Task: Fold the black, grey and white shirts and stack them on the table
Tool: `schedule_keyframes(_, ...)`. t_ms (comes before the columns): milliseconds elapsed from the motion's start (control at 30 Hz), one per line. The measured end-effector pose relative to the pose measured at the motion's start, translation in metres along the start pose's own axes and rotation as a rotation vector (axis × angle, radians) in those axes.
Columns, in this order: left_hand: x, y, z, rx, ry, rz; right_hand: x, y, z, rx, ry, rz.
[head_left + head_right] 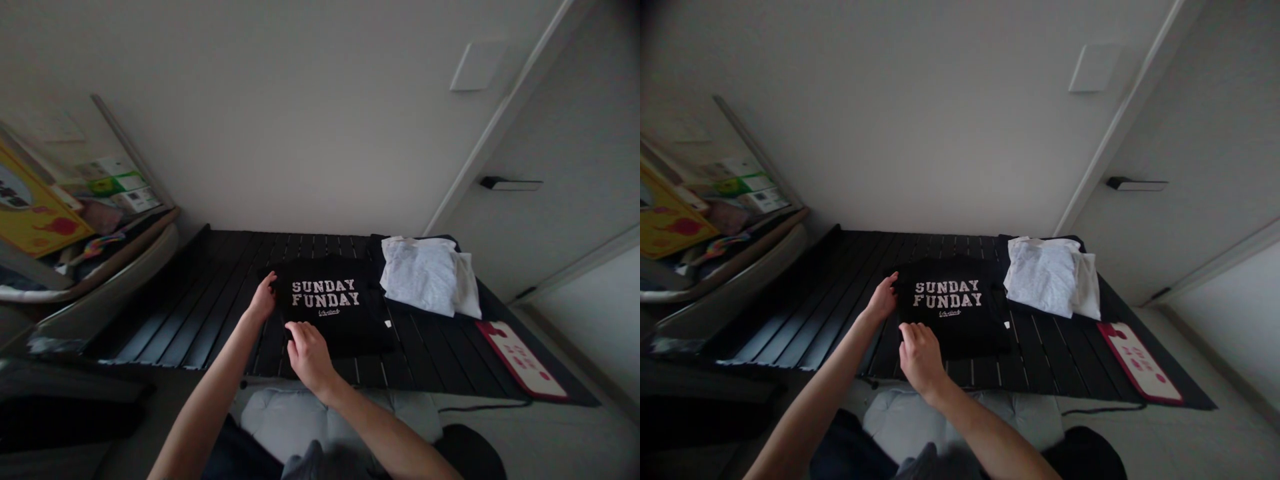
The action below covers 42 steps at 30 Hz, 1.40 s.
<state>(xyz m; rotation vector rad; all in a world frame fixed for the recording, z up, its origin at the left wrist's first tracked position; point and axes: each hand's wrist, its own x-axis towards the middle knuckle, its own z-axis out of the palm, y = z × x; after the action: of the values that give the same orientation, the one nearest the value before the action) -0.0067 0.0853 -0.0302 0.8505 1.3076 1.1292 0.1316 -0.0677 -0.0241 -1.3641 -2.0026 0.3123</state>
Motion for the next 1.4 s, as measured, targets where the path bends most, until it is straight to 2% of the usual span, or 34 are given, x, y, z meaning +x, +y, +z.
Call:
schedule_keyframes(100,0.010,0.008,0.009,-0.251,0.059,-0.083,-0.003,0.002,0.005,-0.002,0.037,-0.011)
schedule_keyframes(133,0.010,0.011,0.013,-0.275,0.054,-0.075,-0.005,0.003,0.008,0.002,0.048,-0.016)
schedule_keyframes(233,0.008,0.013,0.031,-0.252,-0.007,-0.016,-0.013,0.010,0.014,0.011,0.073,-0.025)
schedule_keyframes(367,0.009,0.007,0.067,-0.095,-0.138,0.068,-0.026,0.021,0.012,-0.048,0.078,0.017)
schedule_keyframes(500,0.017,-0.005,0.103,0.235,-0.292,0.250,-0.034,0.033,0.000,-0.147,0.028,0.119)
schedule_keyframes(600,0.017,-0.021,0.120,0.675,-0.391,0.310,-0.037,0.041,-0.009,-0.230,-0.093,0.219)
schedule_keyframes(667,0.012,-0.037,0.126,0.968,-0.398,0.373,-0.038,0.046,-0.014,-0.270,-0.165,0.283)
schedule_keyframes(733,0.007,-0.052,0.130,1.190,-0.350,0.505,-0.037,0.051,-0.021,-0.281,-0.178,0.321)
schedule_keyframes(833,0.002,-0.069,0.131,1.396,-0.240,0.644,-0.035,0.062,-0.033,-0.305,-0.080,0.350)
schedule_keyframes(900,0.002,-0.073,0.130,1.476,-0.189,0.662,-0.032,0.073,-0.042,-0.365,0.001,0.395)
schedule_keyframes(1000,0.005,-0.072,0.120,1.545,-0.176,0.674,-0.027,0.094,-0.054,-0.467,0.059,0.523)
schedule_keyframes(1100,0.008,-0.065,0.102,1.578,-0.214,0.696,-0.018,0.114,-0.057,-0.480,0.027,0.628)
schedule_keyframes(1233,0.013,-0.056,0.071,1.603,-0.308,0.710,0.002,0.136,-0.051,-0.402,-0.099,0.712)
schedule_keyframes(1400,0.023,-0.050,0.043,1.623,-0.277,0.687,0.033,0.155,-0.042,-0.292,-0.198,0.851)
